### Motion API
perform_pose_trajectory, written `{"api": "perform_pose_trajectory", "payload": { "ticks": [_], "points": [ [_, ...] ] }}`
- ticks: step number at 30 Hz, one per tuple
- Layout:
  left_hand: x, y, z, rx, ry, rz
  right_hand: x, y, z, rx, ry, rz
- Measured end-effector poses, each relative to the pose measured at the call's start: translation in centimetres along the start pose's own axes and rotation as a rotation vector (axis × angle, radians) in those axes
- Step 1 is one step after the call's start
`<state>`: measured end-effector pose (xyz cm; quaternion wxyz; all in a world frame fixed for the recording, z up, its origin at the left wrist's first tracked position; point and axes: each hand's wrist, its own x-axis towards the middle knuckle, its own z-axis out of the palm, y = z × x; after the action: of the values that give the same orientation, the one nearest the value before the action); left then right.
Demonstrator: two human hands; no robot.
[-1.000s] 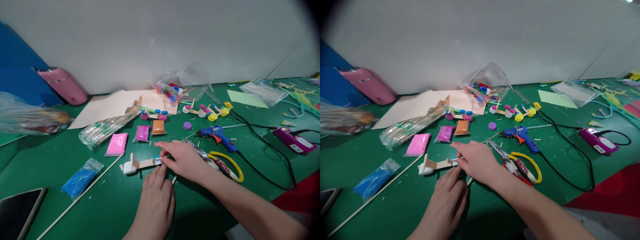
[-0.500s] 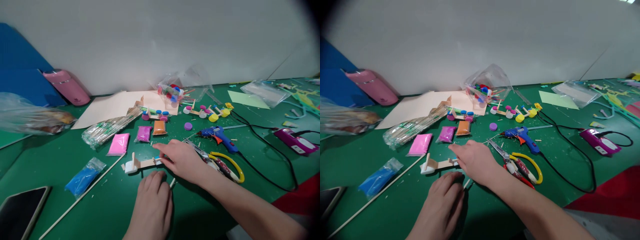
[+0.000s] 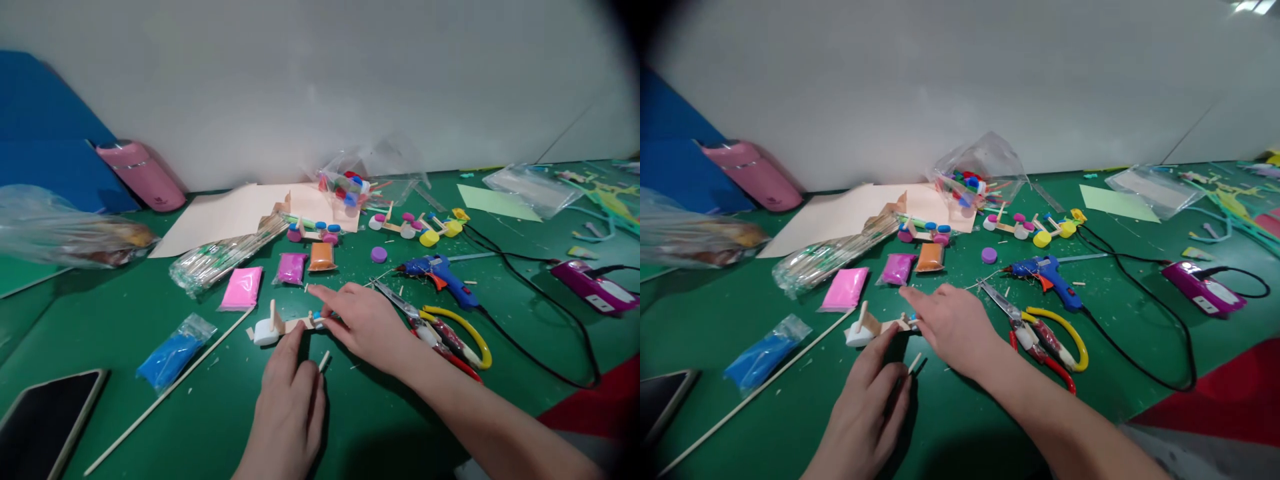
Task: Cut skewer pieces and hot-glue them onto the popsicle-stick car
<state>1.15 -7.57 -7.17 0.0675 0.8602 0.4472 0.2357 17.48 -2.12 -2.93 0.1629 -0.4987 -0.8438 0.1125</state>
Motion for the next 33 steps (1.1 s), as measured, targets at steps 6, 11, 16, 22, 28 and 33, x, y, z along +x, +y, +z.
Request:
{"api": "perform_pose_trajectory", "payload": {
  "ticks": [6, 11, 16, 22, 28, 33],
  "points": [
    [0.05, -0.21, 0.01, 0.034, -0.008, -0.006, 0.07, 0.13, 0.11, 0.054, -0.009, -0.006],
    [-0.03, -0.39, 0.11, 0.043, -0.023, -0.002, 0.01, 0.35, 0.08, 0.084, -0.001, -0.008],
    [-0.02, -0.38, 0.18, 0.052, -0.027, 0.002, 0.07, 0.46, 0.20, 0.095, 0.004, -0.007],
    [0.10, -0.31, 0.10, 0.048, -0.035, -0.004, 0.13, 0.44, 0.18, 0.068, -0.012, -0.018],
    [0.06, -0.40, 0.11, 0.046, -0.032, 0.013, 0.01, 0.42, 0.38, 0.052, 0.005, -0.028],
    [0.04, -0.43, 0.11, 0.048, -0.033, 0.010, -0.02, 0.36, 0.41, 0.078, 0.019, -0.019]
  ]
}}
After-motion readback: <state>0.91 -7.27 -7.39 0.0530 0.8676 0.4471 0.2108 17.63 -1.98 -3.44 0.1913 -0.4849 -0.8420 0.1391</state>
